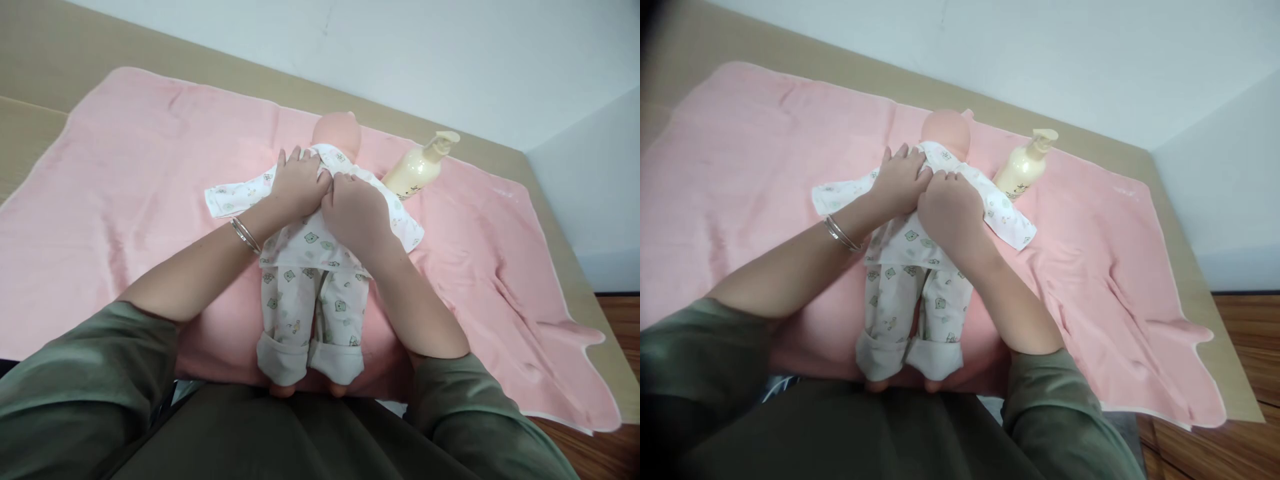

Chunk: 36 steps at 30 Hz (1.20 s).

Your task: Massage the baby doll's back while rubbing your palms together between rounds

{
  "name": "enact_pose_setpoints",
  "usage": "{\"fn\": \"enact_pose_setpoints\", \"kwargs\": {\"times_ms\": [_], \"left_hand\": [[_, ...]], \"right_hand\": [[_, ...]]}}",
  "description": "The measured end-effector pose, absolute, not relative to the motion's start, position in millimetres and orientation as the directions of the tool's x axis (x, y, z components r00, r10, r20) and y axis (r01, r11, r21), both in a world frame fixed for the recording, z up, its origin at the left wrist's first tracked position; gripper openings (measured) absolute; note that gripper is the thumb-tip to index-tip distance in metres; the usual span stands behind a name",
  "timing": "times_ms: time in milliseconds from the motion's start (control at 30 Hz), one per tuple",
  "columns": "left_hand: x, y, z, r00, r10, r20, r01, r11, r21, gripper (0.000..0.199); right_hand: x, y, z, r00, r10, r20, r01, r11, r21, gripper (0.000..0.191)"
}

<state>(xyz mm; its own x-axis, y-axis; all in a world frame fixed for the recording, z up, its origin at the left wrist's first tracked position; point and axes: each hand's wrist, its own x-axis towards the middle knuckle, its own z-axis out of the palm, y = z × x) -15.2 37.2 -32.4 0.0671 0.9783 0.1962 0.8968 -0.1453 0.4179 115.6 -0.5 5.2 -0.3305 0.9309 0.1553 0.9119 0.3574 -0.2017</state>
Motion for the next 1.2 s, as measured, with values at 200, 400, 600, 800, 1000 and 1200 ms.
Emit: {"fn": "enact_pose_setpoints", "kwargs": {"times_ms": [200,400,600,800,1000,1200], "left_hand": [[-6,12,-14,0.078,0.986,0.146,0.948,-0.119,0.294,0.065],[3,-10,1,0.114,0.992,0.046,0.975,-0.12,0.185,0.055],[-10,13,-10,0.098,0.982,0.158,0.949,-0.141,0.283,0.043],[-22,41,-25,0.054,0.987,0.149,0.889,-0.115,0.444,0.044],[-5,13,-13,0.065,0.983,0.175,0.948,-0.115,0.296,0.043],[-1,1,-3,0.137,0.981,0.141,0.954,-0.169,0.248,0.04]], "right_hand": [[124,15,11,-0.298,0.953,0.056,0.932,0.303,-0.201,0.031],[130,46,-6,-0.319,0.936,0.147,0.915,0.344,-0.21,0.037],[125,30,-7,-0.343,0.927,0.154,0.919,0.365,-0.148,0.03],[119,9,1,-0.384,0.91,0.155,0.894,0.409,-0.186,0.03],[126,38,-3,-0.301,0.948,0.102,0.889,0.318,-0.328,0.034],[128,41,1,-0.246,0.964,0.098,0.936,0.263,-0.236,0.037]]}}
